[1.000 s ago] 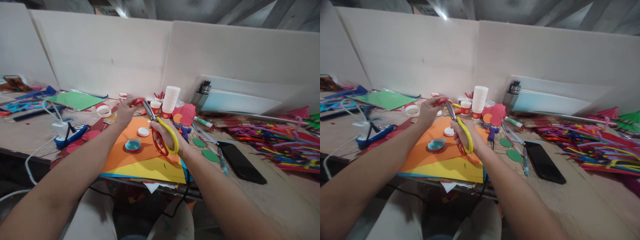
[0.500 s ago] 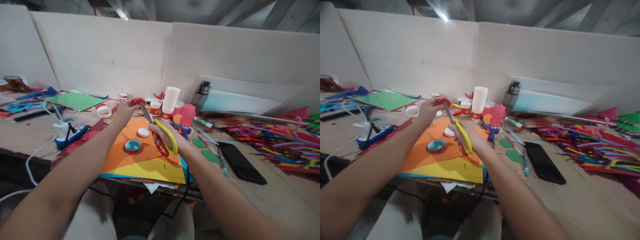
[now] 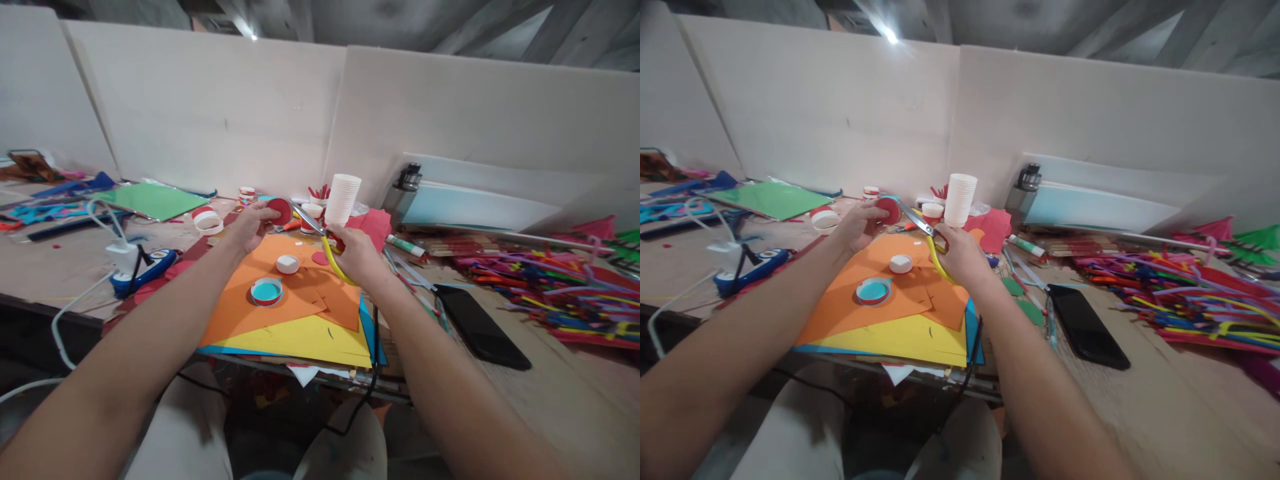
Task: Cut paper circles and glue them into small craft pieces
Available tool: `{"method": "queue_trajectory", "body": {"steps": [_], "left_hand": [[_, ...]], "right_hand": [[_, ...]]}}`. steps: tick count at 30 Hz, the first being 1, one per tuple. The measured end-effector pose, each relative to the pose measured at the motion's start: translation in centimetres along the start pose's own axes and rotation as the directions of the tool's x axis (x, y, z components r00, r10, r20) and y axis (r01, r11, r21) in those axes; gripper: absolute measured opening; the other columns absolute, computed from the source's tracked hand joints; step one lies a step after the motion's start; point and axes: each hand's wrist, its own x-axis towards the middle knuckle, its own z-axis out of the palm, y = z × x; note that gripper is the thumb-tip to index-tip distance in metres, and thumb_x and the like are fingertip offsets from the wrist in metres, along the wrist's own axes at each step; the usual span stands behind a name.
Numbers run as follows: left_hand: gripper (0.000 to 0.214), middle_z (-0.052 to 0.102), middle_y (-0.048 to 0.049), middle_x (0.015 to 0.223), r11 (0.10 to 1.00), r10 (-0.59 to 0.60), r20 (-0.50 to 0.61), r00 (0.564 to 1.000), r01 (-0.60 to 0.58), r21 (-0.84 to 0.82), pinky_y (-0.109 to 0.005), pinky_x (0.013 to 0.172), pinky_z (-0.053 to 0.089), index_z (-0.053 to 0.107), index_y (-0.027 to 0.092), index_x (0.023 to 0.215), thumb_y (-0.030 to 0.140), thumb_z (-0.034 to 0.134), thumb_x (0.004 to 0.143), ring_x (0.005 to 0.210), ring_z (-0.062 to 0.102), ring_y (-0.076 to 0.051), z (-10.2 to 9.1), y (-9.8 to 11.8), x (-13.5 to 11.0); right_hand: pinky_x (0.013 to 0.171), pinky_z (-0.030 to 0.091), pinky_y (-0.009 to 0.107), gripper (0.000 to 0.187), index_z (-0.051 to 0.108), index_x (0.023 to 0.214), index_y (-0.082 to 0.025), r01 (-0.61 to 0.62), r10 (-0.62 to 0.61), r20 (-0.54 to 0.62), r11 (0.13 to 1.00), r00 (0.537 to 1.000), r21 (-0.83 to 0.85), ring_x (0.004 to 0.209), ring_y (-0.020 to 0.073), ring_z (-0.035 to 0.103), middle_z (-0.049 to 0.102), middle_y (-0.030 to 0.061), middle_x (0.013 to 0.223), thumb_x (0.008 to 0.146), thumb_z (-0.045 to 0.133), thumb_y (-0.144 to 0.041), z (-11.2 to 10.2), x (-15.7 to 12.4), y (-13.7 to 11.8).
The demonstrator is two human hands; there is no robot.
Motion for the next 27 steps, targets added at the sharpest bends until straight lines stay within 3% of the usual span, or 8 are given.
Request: {"method": "queue_trajectory", "body": {"steps": [9,20,27], "left_hand": [[0.021,0.066,0.0009,0.069,0.996,0.043,0.018,0.999,-0.041,-0.081,-0.02,0.055,0.045,0.065,0.016,0.073,0.01,0.067,0.052,0.063,0.058,-0.01,-0.27,-0.2,0.39],[0.021,0.069,-0.0012,0.074,0.998,0.042,0.05,0.998,-0.04,-0.053,-0.022,0.065,0.049,0.067,0.014,0.075,0.01,0.069,0.054,0.068,0.06,-0.01,-0.18,0.08,-0.04],[0.018,0.068,-0.0015,0.071,0.994,0.107,0.054,0.993,-0.106,-0.018,-0.022,0.064,0.047,0.069,0.014,0.071,0.01,0.068,0.054,0.065,0.058,-0.01,-0.1,0.11,-0.08]], "right_hand": [[0.068,0.039,0.027,0.038,0.065,0.118,-0.016,0.005,-0.005,0.029,1.0,1.0,-0.002,0.074,0.0186,0.058,0.068,0.0108,0.09,0.085,0.057,-0.033,0.01,0.07,-0.2],[0.065,0.036,0.026,0.038,0.066,0.119,-0.017,0.005,-0.004,0.046,1.0,0.999,-0.026,0.076,0.0182,0.057,0.068,0.0106,0.093,0.083,0.057,-0.026,-0.04,-0.05,-0.29],[0.064,0.036,0.023,0.034,0.068,0.113,-0.014,0.029,-0.037,0.065,0.993,0.997,0.116,0.066,0.0139,0.053,0.066,0.0057,0.078,0.084,0.056,-0.025,0.14,-0.22,-0.16]]}}
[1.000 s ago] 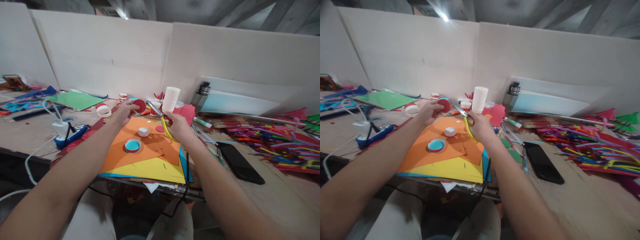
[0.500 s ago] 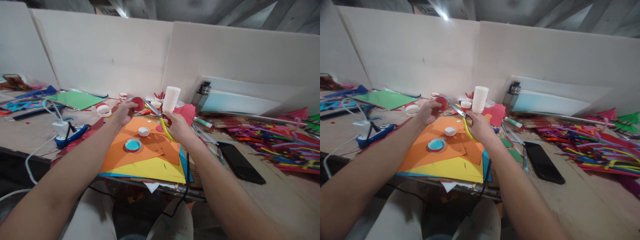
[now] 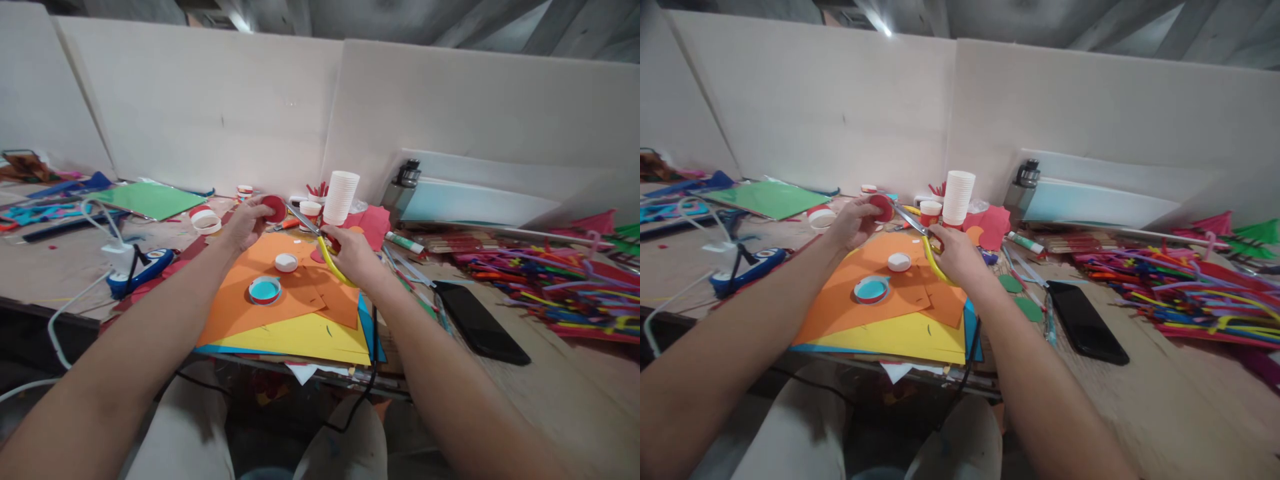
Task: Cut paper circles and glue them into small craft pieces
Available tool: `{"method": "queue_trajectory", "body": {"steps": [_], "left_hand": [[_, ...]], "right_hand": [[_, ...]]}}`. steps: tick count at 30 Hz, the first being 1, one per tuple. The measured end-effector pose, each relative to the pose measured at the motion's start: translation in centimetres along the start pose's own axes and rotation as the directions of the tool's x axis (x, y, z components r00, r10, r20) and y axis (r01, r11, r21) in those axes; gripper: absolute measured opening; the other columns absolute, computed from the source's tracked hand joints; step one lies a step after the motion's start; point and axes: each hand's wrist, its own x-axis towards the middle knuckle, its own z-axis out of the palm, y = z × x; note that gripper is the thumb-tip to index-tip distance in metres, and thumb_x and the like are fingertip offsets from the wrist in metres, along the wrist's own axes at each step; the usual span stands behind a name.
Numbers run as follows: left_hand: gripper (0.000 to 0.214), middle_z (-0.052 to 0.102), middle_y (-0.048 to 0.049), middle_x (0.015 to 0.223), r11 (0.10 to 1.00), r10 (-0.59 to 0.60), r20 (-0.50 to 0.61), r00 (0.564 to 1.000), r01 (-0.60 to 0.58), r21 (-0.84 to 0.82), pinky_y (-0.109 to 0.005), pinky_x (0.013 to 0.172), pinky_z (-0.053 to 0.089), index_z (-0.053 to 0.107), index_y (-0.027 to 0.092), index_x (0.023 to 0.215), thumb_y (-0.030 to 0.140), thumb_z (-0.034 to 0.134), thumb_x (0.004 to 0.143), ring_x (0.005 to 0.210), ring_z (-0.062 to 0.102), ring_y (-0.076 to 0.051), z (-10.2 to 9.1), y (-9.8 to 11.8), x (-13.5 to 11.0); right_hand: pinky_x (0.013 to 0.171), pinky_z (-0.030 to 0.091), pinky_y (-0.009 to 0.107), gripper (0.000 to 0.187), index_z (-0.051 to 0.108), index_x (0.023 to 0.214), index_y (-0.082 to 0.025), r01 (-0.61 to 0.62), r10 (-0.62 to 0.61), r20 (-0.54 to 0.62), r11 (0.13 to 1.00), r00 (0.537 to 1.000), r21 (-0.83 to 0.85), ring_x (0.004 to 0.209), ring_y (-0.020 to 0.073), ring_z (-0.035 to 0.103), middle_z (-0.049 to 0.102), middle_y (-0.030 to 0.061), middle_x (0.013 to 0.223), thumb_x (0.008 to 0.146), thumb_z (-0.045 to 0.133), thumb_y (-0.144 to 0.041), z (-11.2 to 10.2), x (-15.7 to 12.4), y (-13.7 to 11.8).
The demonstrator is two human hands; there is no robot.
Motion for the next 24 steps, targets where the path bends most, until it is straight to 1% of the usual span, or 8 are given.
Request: {"method": "queue_trajectory", "body": {"steps": [2,4,7,10,14,18,24], "left_hand": [[0.017,0.068,-0.0012,0.07,0.999,0.038,0.005,0.999,-0.038,0.018,-0.022,0.061,0.046,0.069,0.015,0.07,0.011,0.068,0.054,0.065,0.058,-0.011,0.0,-0.1,0.0],[0.018,0.069,-0.0016,0.072,0.997,0.059,0.021,0.998,-0.06,0.043,-0.022,0.06,0.046,0.071,0.015,0.072,0.012,0.068,0.055,0.066,0.06,-0.012,0.0,-0.1,-0.1],[0.021,0.07,-0.0028,0.075,0.997,0.036,0.057,0.998,-0.039,0.065,-0.023,0.062,0.046,0.072,0.015,0.077,0.013,0.068,0.057,0.068,0.061,-0.013,-0.1,-0.2,-0.1],[0.02,0.069,-0.0028,0.073,0.999,0.008,0.078,0.997,-0.011,0.041,-0.023,0.064,0.046,0.072,0.013,0.077,0.012,0.069,0.057,0.066,0.06,-0.011,-0.2,-0.3,-0.1],[0.018,0.067,-0.0019,0.069,1.0,-0.007,0.087,0.996,0.007,-0.002,-0.022,0.061,0.045,0.072,0.014,0.075,0.011,0.07,0.057,0.062,0.057,-0.01,-0.1,-0.2,-0.2],[0.015,0.065,-0.002,0.067,1.0,-0.004,0.073,0.997,0.003,0.004,-0.023,0.062,0.046,0.07,0.014,0.071,0.011,0.069,0.056,0.062,0.057,-0.011,0.2,0.0,-0.3],[0.015,0.064,-0.0009,0.065,1.0,-0.001,0.08,0.997,0.001,-0.001,-0.024,0.064,0.047,0.069,0.014,0.072,0.012,0.07,0.057,0.063,0.058,-0.011,0.0,-0.1,-0.2]], "right_hand": [[0.064,0.036,0.023,0.036,0.067,0.116,-0.014,-0.009,0.009,0.012,1.0,1.0,0.011,0.066,0.0138,0.053,0.066,0.0055,0.078,0.084,0.055,-0.025,0.1,0.0,0.0],[0.064,0.036,0.024,0.038,0.066,0.119,-0.016,-0.038,0.038,0.027,0.999,0.999,-0.016,0.068,0.0145,0.054,0.067,0.0062,0.081,0.083,0.056,-0.024,0.1,0.0,-0.1],[0.065,0.036,0.026,0.041,0.065,0.123,-0.017,-0.086,0.09,0.02,0.988,0.996,-0.126,0.074,0.0175,0.057,0.068,0.0094,0.09,0.082,0.058,-0.023,0.1,0.0,-0.4],[0.064,0.035,0.028,0.042,0.063,0.126,-0.02,-0.116,0.117,-0.01,0.966,0.993,-0.231,0.08,0.0208,0.06,0.068,0.0125,0.1,0.085,0.056,-0.025,0.0,-0.1,-0.7],[0.063,0.034,0.028,0.045,0.061,0.13,-0.023,-0.117,0.112,-0.034,0.95,0.993,-0.29,0.084,0.0228,0.061,0.068,0.012,0.104,0.085,0.055,-0.026,0.0,-0.2,-1.0],[0.063,0.035,0.028,0.047,0.06,0.133,-0.026,-0.121,0.117,-0.032,0.937,0.993,-0.329,0.085,0.0234,0.062,0.068,0.0111,0.105,0.086,0.055,-0.027,-0.1,-0.2,-1.2],[0.064,0.036,0.029,0.046,0.058,0.134,-0.026,-0.106,0.106,-0.022,0.924,0.994,-0.368,0.088,0.0244,0.062,0.069,0.0111,0.108,0.088,0.055,-0.029,0.0,-0.3,-1.3]]}}
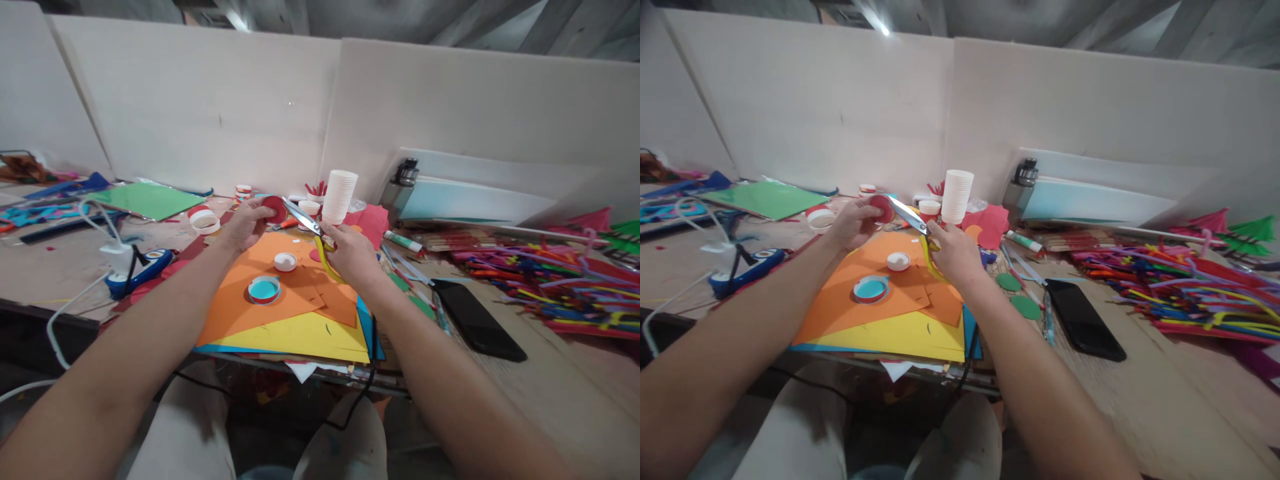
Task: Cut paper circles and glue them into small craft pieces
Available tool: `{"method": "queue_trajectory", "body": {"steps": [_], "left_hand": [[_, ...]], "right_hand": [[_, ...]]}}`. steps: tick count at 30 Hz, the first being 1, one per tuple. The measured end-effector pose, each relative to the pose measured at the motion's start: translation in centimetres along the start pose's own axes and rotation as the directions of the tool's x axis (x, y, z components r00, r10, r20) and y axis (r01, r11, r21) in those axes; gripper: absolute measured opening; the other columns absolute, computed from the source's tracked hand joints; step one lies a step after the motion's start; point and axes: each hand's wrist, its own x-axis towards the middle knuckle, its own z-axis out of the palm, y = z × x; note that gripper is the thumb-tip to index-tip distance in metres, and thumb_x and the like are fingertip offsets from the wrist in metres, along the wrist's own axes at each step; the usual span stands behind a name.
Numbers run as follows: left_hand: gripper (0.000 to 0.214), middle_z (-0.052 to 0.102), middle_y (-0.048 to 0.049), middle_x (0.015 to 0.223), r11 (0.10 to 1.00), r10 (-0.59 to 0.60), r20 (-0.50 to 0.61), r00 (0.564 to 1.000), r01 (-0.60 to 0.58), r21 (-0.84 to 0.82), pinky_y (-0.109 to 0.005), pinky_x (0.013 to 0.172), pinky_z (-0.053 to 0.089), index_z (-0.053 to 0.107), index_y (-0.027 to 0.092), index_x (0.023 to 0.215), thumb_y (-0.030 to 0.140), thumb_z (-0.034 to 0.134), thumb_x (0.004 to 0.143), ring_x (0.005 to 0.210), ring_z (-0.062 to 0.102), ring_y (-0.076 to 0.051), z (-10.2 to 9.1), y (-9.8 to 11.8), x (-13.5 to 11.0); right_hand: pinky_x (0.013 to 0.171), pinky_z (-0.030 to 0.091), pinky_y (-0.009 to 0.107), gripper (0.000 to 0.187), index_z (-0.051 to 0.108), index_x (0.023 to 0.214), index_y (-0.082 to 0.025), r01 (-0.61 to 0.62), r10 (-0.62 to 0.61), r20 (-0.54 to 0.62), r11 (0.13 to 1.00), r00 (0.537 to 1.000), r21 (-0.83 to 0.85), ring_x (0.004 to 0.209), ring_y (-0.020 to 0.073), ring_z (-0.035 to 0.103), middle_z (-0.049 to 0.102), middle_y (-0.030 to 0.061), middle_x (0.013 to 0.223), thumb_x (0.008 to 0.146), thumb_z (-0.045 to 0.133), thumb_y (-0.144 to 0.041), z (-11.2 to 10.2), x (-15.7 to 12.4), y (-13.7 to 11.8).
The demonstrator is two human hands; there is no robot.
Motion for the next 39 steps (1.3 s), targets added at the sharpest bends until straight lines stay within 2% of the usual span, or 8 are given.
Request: {"method": "queue_trajectory", "body": {"steps": [9,14,22,29,34,39], "left_hand": [[0.023,0.069,-0.0018,0.072,1.0,0.0,-0.007,1.0,0.0,-0.011,-0.023,0.065,0.048,0.073,0.013,0.08,0.01,0.071,0.057,0.065,0.06,-0.011,-0.15,-0.27,0.13],[0.023,0.069,-0.0018,0.072,1.0,-0.027,-0.011,1.0,0.027,-0.002,-0.024,0.065,0.047,0.072,0.012,0.08,0.011,0.072,0.057,0.066,0.061,-0.011,-0.4,-0.55,0.18],[0.021,0.064,-0.0001,0.071,0.995,-0.096,-0.073,0.993,0.095,-0.026,-0.022,0.061,0.047,0.062,0.012,0.073,0.009,0.07,0.053,0.062,0.057,-0.009,-0.47,-0.39,0.15],[0.023,0.063,-0.0003,0.071,0.993,-0.108,-0.094,0.99,0.104,-0.048,-0.019,0.056,0.045,0.061,0.012,0.071,0.009,0.07,0.05,0.061,0.056,-0.008,-0.65,-0.43,0.3],[0.025,0.06,0.0019,0.068,0.992,-0.119,-0.102,0.988,0.114,-0.056,-0.019,0.053,0.043,0.06,0.012,0.07,0.008,0.069,0.048,0.057,0.052,-0.007,-0.56,-0.3,0.27],[0.025,0.061,0.0015,0.069,0.992,-0.108,-0.123,0.987,0.098,-0.08,-0.019,0.056,0.045,0.059,0.012,0.069,0.007,0.07,0.048,0.061,0.055,-0.008,-0.49,-0.17,0.25]], "right_hand": [[0.062,0.033,0.03,0.043,0.059,0.131,-0.024,0.016,-0.016,-0.005,0.999,1.0,-0.032,0.088,0.0249,0.064,0.071,0.0104,0.103,0.088,0.053,-0.027,0.22,0.13,0.05],[0.06,0.029,0.03,0.04,0.061,0.127,-0.023,0.021,-0.019,0.038,0.999,0.999,-0.049,0.086,0.025,0.065,0.072,0.0105,0.099,0.087,0.055,-0.028,-0.03,0.14,-0.09],[0.059,0.026,0.03,0.034,0.062,0.121,-0.024,0.024,-0.019,0.067,0.997,0.998,-0.074,0.084,0.0224,0.065,0.073,0.009,0.098,0.09,0.05,-0.027,-0.2,0.13,-0.16],[0.059,0.024,0.031,0.034,0.062,0.121,-0.025,0.018,-0.009,0.092,0.995,0.996,-0.101,0.081,0.0219,0.065,0.073,0.0089,0.097,0.092,0.045,-0.026,-0.34,0.11,-0.3],[0.059,0.024,0.03,0.034,0.063,0.119,-0.027,-0.021,0.023,0.049,0.999,0.999,-0.027,0.081,0.0222,0.064,0.073,0.0078,0.097,0.091,0.044,-0.027,-0.1,0.12,-0.13],[0.061,0.029,0.029,0.033,0.063,0.119,-0.023,-0.051,0.048,0.058,0.997,0.997,0.062,0.083,0.0225,0.063,0.071,0.0105,0.099,0.091,0.048,-0.032,-0.03,0.08,0.03]]}}
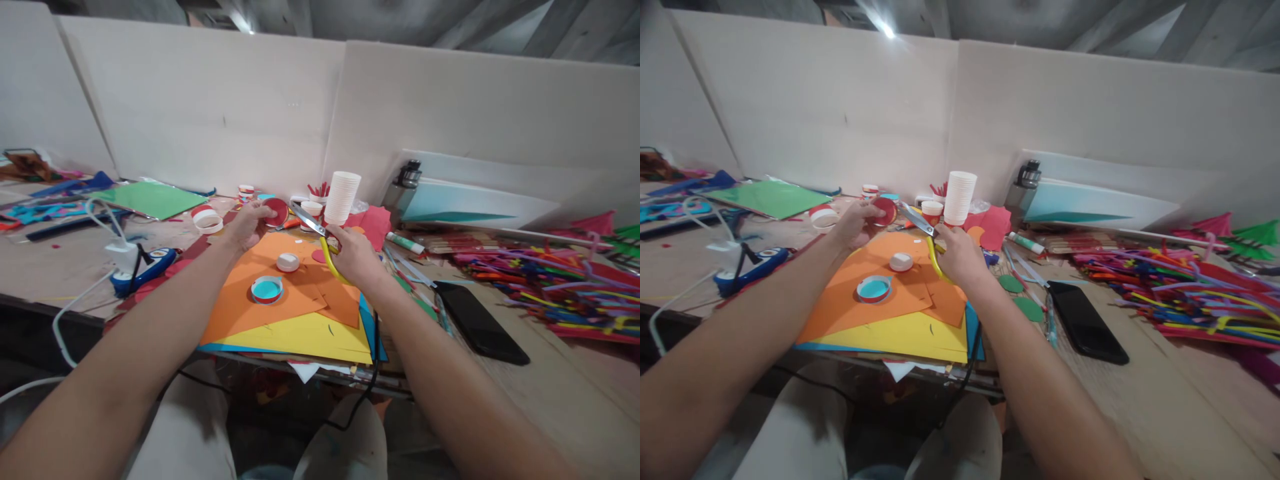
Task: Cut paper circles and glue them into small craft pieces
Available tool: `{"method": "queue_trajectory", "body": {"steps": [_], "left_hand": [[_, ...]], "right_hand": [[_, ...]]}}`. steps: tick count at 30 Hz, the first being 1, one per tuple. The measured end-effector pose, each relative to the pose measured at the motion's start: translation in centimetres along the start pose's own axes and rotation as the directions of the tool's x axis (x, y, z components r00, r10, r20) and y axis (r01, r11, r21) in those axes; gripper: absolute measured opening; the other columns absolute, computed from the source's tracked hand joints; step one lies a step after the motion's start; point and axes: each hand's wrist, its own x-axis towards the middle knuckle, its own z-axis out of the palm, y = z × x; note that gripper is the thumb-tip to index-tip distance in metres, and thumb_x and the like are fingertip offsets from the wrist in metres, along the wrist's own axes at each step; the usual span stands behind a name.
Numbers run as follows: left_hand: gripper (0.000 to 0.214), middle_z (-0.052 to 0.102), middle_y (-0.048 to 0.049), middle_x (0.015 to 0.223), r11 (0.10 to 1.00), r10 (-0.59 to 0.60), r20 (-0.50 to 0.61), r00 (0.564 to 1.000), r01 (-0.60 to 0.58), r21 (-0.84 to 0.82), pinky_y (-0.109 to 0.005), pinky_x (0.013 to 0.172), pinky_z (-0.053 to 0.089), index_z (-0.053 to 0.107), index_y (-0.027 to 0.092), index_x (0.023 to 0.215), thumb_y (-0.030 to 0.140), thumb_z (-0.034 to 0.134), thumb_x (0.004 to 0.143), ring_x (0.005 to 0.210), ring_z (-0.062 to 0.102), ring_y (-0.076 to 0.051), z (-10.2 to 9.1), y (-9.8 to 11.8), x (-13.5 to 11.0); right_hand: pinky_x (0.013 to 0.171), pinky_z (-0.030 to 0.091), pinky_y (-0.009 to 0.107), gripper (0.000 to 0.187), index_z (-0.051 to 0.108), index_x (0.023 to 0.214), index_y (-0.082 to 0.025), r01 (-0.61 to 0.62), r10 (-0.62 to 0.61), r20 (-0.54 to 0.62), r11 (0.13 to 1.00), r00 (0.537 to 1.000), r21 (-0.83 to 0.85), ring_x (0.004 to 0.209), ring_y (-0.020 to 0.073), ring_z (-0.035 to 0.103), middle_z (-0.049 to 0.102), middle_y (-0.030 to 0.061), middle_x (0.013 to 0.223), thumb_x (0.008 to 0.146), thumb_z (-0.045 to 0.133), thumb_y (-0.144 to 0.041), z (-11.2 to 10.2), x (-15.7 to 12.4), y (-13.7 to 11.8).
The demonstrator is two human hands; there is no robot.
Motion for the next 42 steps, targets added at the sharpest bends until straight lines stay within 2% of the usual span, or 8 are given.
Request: {"method": "queue_trajectory", "body": {"steps": [6,19,33,37,42], "left_hand": [[0.025,0.066,-0.0012,0.077,1.0,0.001,0.048,0.999,-0.003,0.03,-0.019,0.057,0.045,0.062,0.012,0.072,0.008,0.07,0.049,0.063,0.056,-0.008,0.1,-0.1,-0.1],[0.021,0.063,-0.0015,0.071,0.992,0.001,0.09,0.996,-0.012,0.124,-0.021,0.058,0.044,0.063,0.012,0.072,0.01,0.068,0.052,0.063,0.056,-0.01,0.2,-0.1,-0.3],[0.025,0.063,-0.0011,0.073,0.996,-0.077,-0.016,0.997,0.078,0.037,-0.021,0.057,0.048,0.063,0.013,0.074,0.007,0.065,0.05,0.063,0.056,-0.01,0.4,0.1,-0.5],[0.022,0.059,-0.0005,0.067,0.99,-0.137,-0.058,0.989,0.136,-0.025,-0.02,0.048,0.042,0.062,0.014,0.073,0.007,0.061,0.052,0.057,0.051,-0.009,0.2,0.2,-0.4],[0.025,0.052,-0.0003,0.06,0.981,-0.167,0.028,0.986,0.168,-0.097,-0.017,0.038,0.027,0.061,0.014,0.072,0.007,0.057,0.049,0.05,0.041,-0.007,0.1,0.3,-0.4]], "right_hand": [[0.059,0.027,0.029,0.033,0.063,0.12,-0.025,0.012,-0.012,-0.001,0.997,1.0,-0.07,0.088,0.0232,0.065,0.072,0.0092,0.104,0.091,0.047,-0.028,-0.3,-0.4,-0.4],[0.057,0.021,0.03,0.032,0.065,0.117,-0.027,0.024,-0.02,0.026,0.991,0.999,-0.134,0.087,0.0226,0.067,0.074,0.0073,0.097,0.091,0.045,-0.026,-0.7,-0.3,-0.6],[0.061,0.031,0.029,0.039,0.062,0.125,-0.024,0.039,-0.028,0.079,0.988,0.996,-0.146,0.083,0.024,0.066,0.075,0.0108,0.099,0.091,0.044,-0.024,-1.1,-0.2,-0.8],[0.063,0.034,0.029,0.041,0.062,0.128,-0.023,0.051,-0.035,0.109,0.988,0.993,-0.146,0.084,0.0245,0.066,0.074,0.0122,0.103,0.09,0.045,-0.025,-1.3,-0.1,-0.7],[0.062,0.032,0.029,0.041,0.062,0.127,-0.022,0.071,-0.054,0.11,0.986,0.992,-0.148,0.085,0.0245,0.067,0.074,0.0124,0.103,0.09,0.046,-0.025,-1.3,-0.1,-0.5]]}}
